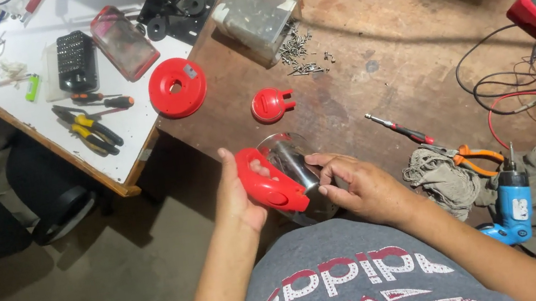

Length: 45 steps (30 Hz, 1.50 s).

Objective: The person assembles a red electric kettle by attaching the handle to the stainless steel body. They select screws from a container, place them into the handle's mounting holes, and use a blue cordless drill to fasten the handle securely to the kettle.

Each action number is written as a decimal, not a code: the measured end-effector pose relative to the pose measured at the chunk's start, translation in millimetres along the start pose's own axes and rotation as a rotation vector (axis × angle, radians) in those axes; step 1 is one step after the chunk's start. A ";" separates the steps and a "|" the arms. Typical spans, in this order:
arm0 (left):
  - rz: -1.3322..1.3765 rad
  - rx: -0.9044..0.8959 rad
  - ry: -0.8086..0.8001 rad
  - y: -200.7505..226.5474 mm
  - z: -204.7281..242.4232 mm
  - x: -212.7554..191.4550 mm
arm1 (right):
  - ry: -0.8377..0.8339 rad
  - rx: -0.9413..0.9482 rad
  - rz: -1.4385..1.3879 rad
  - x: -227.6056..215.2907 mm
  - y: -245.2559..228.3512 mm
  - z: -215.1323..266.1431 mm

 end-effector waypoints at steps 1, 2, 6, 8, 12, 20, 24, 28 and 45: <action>0.001 0.001 0.005 -1.2 -2.0 -0.9 | -0.005 0.000 -0.002 -1.1 -0.7 -1.0; 0.004 -0.016 0.004 -2.2 -4.2 -2.7 | -0.008 -0.032 0.010 -0.6 -2.4 -1.6; 0.007 -0.052 0.009 -3.7 -10.0 -8.2 | -0.087 -0.233 0.036 11.1 -16.8 -5.5; 0.009 -0.059 0.009 -4.7 -12.6 -14.6 | -0.094 -0.250 0.101 15.2 -12.7 -9.2; 0.073 -0.116 -0.012 0.0 -1.4 -12.6 | -0.093 -0.304 0.218 19.5 -8.2 -11.1; -0.029 0.156 -0.296 20.6 92.5 3.2 | -0.103 -0.304 0.248 20.9 -12.1 -4.3; -0.307 0.354 -0.417 16.2 99.6 -7.8 | -0.090 -0.302 0.261 20.6 -11.7 -3.0; -0.385 0.401 -0.436 18.5 101.7 -8.1 | -0.075 -0.295 0.273 25.1 -5.6 -3.0; -0.648 0.451 -0.450 -1.1 99.4 -12.4 | 0.050 -0.183 0.503 17.0 -15.3 9.2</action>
Point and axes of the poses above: each hand's wrist, its own z-axis away from the middle knuckle, its own x-axis out of the palm, y = z × x, the point moved 3 cm from there along -z, towards the middle knuckle, and after that the axes turned 12 degrees about x, right-handed, at the moved point
